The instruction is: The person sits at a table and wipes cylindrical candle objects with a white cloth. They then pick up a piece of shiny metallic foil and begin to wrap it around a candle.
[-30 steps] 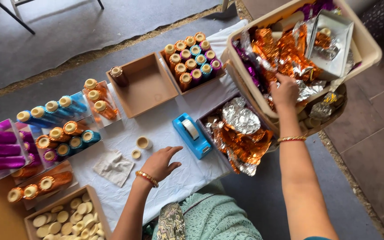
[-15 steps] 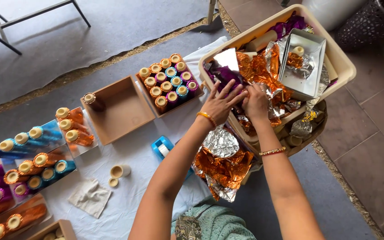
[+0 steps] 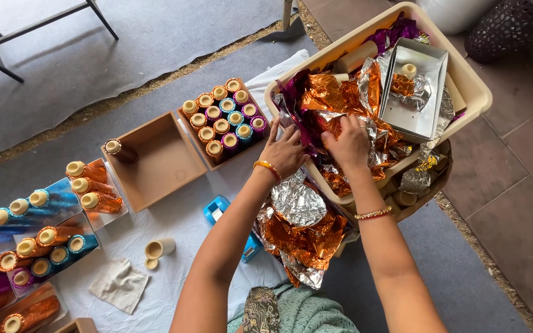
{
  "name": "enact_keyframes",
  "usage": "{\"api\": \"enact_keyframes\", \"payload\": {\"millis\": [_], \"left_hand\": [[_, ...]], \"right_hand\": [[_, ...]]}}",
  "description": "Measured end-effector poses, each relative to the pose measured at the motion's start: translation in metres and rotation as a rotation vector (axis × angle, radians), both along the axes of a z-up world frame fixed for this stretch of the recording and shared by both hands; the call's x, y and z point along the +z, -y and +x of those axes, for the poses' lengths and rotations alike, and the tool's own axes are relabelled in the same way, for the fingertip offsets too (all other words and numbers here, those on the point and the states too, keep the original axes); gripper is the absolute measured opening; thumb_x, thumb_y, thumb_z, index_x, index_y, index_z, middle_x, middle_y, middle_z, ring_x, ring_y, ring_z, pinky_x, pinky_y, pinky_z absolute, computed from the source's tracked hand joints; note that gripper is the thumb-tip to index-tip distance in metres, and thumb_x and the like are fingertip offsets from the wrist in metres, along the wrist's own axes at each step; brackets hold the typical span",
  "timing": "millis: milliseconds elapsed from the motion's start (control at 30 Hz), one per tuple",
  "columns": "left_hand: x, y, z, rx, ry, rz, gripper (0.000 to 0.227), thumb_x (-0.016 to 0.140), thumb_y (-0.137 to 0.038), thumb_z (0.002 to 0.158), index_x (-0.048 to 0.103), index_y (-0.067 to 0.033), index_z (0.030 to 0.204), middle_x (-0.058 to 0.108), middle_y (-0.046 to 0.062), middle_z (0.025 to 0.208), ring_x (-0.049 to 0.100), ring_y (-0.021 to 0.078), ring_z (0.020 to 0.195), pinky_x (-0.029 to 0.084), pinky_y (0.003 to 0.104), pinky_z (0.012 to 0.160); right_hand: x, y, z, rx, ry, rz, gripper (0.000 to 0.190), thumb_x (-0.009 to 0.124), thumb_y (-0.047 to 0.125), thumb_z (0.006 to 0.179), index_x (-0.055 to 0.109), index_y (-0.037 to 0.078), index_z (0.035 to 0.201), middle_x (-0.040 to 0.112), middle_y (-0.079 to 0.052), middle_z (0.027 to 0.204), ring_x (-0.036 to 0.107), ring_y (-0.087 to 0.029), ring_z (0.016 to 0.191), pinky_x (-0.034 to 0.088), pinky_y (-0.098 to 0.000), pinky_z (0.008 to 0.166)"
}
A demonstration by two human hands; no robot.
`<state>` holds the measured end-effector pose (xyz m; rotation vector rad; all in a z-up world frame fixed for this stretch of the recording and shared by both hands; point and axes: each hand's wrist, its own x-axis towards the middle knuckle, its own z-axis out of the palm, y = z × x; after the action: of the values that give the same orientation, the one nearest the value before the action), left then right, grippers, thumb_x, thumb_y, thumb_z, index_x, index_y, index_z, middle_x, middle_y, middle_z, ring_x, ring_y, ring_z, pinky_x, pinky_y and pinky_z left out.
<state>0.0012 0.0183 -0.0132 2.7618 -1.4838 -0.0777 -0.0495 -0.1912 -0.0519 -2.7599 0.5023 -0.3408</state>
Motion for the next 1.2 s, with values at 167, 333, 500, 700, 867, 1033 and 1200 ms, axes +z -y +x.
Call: {"api": "enact_keyframes", "payload": {"millis": [167, 333, 500, 700, 867, 1033, 1200], "left_hand": [[-0.018, 0.003, -0.001, -0.007, 0.043, -0.182, 0.043, 0.051, -0.048, 0.099, 0.065, -0.0182, 0.127, 0.056, 0.006, 0.132, 0.035, 0.0251, 0.146, -0.006, 0.06, 0.124], [0.009, 0.005, -0.011, -0.15, 0.508, -0.435, 0.051, 0.058, -0.035, 0.092, 0.055, -0.0267, 0.142, 0.055, 0.0, 0.149, 0.036, 0.0195, 0.149, -0.003, 0.051, 0.132], [0.02, 0.002, 0.003, -0.03, -0.126, 0.017, 0.026, 0.048, -0.037, 0.113, 0.065, -0.0173, 0.116, 0.063, -0.001, 0.112, 0.049, 0.0177, 0.137, -0.004, 0.058, 0.136], [-0.019, -0.005, 0.001, -0.065, 0.061, -0.356, 0.02, 0.056, -0.034, 0.099, 0.065, -0.0172, 0.105, 0.062, -0.001, 0.106, 0.048, 0.0232, 0.135, -0.005, 0.061, 0.125], [-0.024, -0.005, 0.001, -0.053, 0.074, -0.394, 0.022, 0.055, -0.034, 0.099, 0.065, -0.0179, 0.111, 0.062, -0.001, 0.111, 0.045, 0.0219, 0.139, -0.005, 0.061, 0.126], [-0.024, -0.005, -0.001, -0.039, 0.039, -0.346, 0.023, 0.055, -0.036, 0.1, 0.064, -0.0189, 0.113, 0.062, -0.001, 0.115, 0.042, 0.0226, 0.142, -0.007, 0.062, 0.124], [-0.028, -0.005, -0.001, -0.031, 0.016, -0.333, 0.024, 0.052, -0.036, 0.102, 0.064, -0.02, 0.117, 0.061, -0.001, 0.119, 0.039, 0.0227, 0.145, -0.008, 0.061, 0.124]], "right_hand": [[-0.005, 0.0, 0.002, 0.043, -0.071, -0.194, 0.046, 0.088, 0.022, 0.073, 0.068, -0.001, 0.108, 0.058, -0.02, 0.125, 0.058, -0.039, 0.118, 0.059, -0.0392, 0.086], [-0.043, 0.015, 0.004, 0.007, -0.025, -0.215, 0.034, 0.076, 0.004, 0.085, 0.069, 0.001, 0.118, 0.058, -0.016, 0.126, 0.06, -0.032, 0.116, 0.06, -0.0352, 0.085], [-0.046, 0.021, 0.0, 0.067, 0.079, -0.201, 0.02, 0.07, 0.004, 0.088, 0.079, 0.021, 0.088, 0.054, -0.012, 0.148, 0.055, -0.027, 0.125, 0.059, -0.0372, 0.093], [0.048, -0.027, 0.012, -0.149, -0.251, 0.168, 0.045, 0.084, 0.043, 0.087, 0.073, 0.0, 0.087, 0.034, -0.019, 0.155, 0.026, -0.039, 0.145, 0.035, -0.0685, 0.102], [0.003, -0.028, 0.028, -0.19, -0.224, 0.002, 0.042, 0.086, 0.043, 0.075, 0.073, 0.003, 0.079, 0.037, -0.015, 0.157, 0.027, -0.035, 0.148, 0.028, -0.0712, 0.111], [-0.012, -0.022, 0.028, -0.196, -0.115, -0.049, 0.036, 0.086, 0.037, 0.082, 0.073, 0.005, 0.07, 0.042, -0.014, 0.157, 0.032, -0.036, 0.148, 0.028, -0.0722, 0.112], [-0.01, -0.021, 0.026, -0.254, -0.059, 0.02, 0.027, 0.088, 0.028, 0.078, 0.074, 0.005, 0.074, 0.047, -0.006, 0.152, 0.036, -0.03, 0.147, 0.028, -0.0686, 0.116]]}}
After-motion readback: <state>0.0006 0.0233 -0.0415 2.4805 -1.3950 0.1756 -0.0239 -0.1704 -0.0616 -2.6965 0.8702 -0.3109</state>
